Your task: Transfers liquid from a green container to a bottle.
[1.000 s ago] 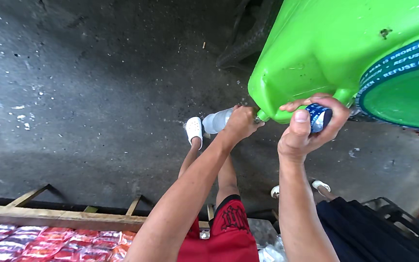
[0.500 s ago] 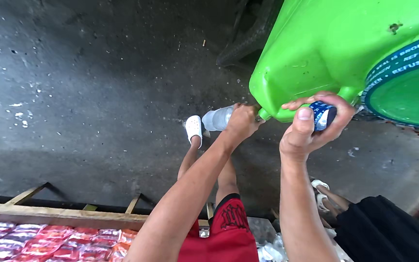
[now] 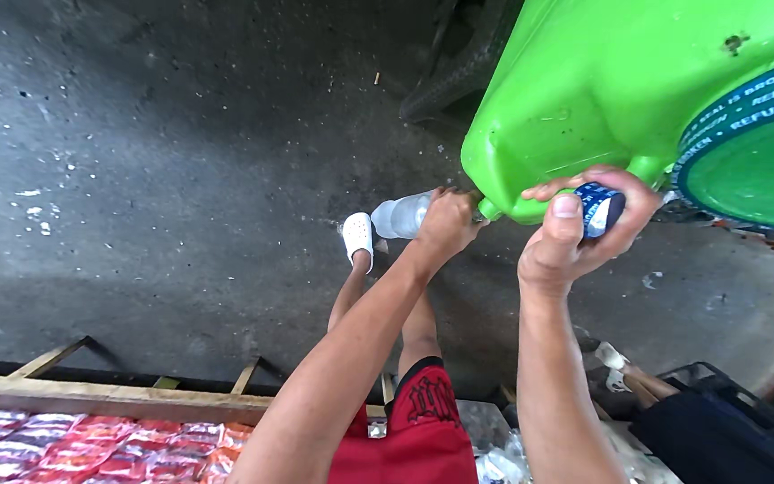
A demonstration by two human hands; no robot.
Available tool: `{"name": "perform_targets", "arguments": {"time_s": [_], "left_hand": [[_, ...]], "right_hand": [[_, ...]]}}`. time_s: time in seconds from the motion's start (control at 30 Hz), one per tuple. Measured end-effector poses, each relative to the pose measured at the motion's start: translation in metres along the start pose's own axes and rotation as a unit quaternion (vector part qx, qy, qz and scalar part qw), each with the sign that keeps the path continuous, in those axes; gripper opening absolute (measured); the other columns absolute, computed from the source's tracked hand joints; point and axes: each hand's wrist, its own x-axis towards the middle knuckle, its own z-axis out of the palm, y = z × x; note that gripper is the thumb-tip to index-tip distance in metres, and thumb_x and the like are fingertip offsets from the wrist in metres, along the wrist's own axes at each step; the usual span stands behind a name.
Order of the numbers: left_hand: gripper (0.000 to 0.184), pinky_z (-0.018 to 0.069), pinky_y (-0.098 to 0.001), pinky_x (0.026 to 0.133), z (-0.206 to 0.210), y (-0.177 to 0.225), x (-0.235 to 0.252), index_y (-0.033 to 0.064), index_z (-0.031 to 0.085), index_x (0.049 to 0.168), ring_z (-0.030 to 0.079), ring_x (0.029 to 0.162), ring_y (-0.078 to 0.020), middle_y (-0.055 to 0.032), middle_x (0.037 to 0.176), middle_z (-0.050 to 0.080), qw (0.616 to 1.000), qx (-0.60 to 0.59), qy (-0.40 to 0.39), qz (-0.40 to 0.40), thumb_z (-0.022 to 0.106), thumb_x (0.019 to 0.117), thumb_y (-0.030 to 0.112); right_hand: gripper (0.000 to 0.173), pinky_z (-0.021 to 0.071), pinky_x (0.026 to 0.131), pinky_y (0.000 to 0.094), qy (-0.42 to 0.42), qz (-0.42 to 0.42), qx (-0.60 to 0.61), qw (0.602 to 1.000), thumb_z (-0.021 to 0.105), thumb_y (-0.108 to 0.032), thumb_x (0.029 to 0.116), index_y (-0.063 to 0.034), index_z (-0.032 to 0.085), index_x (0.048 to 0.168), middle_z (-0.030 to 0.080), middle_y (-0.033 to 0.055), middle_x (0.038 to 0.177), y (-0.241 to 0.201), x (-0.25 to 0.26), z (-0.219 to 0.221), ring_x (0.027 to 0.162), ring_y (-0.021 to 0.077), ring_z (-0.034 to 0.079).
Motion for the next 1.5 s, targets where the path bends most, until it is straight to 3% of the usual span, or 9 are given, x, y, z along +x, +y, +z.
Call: {"name": "perform_targets", "arguments": {"time_s": [0.9, 1.5], "left_hand": [[0.023, 0.0453, -0.0536, 0.104, 0.002, 0.004, -0.006, 0.0042, 0.073, 0.101, 0.068, 0.1, -0.0307, -0.0133, 0.096, 0.073, 1.0, -0.002, 0.022, 0.007, 0.08, 0.0882, 0.021], [0.028, 0.0411, -0.0523, 0.109, 0.009, 0.0, 0.004, 0.0049, 0.074, 0.109, 0.068, 0.107, -0.0302, -0.0137, 0.103, 0.074, 1.0, 0.002, -0.016, -0.009, 0.073, 0.0923, 0.028]], "right_hand": [[0.031, 0.0625, 0.073, 0.0355, 0.001, 0.004, 0.004, 1.0, 0.065, -0.035, 0.0971, -0.0206, 0.056, 0.123, 0.064, -0.0069, 0.097, 0.002, -0.002, -0.002, 0.082, 0.0115, 0.068], [0.03, 0.0625, 0.071, 0.036, 0.001, 0.008, -0.004, 1.0, 0.065, -0.035, 0.0967, -0.0192, 0.055, 0.12, 0.064, -0.0069, 0.094, 0.001, -0.001, -0.005, 0.08, 0.0113, 0.068]]}}
